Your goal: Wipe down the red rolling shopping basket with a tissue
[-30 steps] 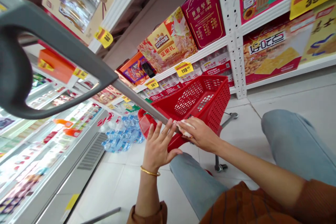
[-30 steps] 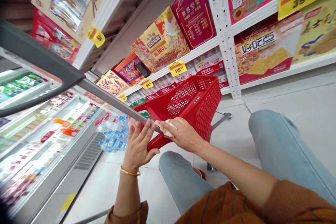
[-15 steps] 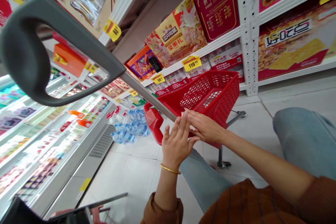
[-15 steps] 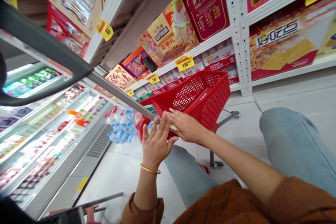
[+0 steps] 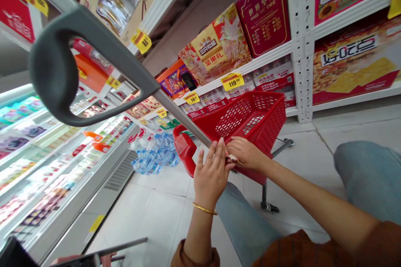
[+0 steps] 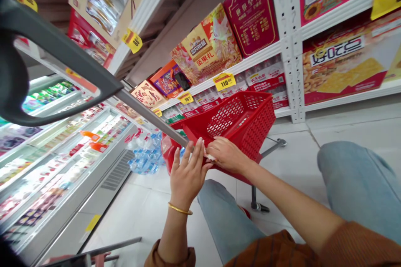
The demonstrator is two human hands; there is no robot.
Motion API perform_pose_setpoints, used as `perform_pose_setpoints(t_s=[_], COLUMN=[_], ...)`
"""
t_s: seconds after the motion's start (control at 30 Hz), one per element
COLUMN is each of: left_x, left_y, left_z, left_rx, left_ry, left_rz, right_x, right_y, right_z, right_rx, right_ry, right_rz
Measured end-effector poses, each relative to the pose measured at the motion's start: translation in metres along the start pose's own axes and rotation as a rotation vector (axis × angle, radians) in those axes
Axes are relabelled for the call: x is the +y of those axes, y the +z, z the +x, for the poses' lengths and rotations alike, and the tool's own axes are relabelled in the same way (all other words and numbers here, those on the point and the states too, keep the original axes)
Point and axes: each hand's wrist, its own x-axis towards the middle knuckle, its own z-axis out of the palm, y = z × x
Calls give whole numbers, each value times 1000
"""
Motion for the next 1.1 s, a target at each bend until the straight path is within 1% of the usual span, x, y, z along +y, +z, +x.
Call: perform_pose_setpoints(t_s=[0.17, 0.3, 0.43, 0.53, 0.67, 0.9, 1.0, 1.1], left_x=[-2, -3, -5, -6, -8, -13, -13, -12], left_y=[4, 7, 9, 9, 9, 8, 7, 6], left_z=[0, -2, -2, -2, -4, -10, -13, -14], left_rx=[4, -3, 36, 65, 71, 129, 141, 142], left_ry=[6, 8, 20, 39, 41, 39, 39, 45], left_rz=[39, 48, 58, 70, 73, 55, 48, 35], right_x=[6, 20, 31, 30, 20, 9, 10, 21], right_y=[1, -5, -10, -12, -14, -16, -17, -20], right_z=[-1, -7, -13, -12, -9, -9, -14, -25], right_rx=[-7, 19, 3, -4, 1, -14, -30, -55], right_ry=[-17, -4, 12, 14, 21, 32, 53, 62], right_rz=[-38, -73, -87, -80, -57, -14, 18, 4])
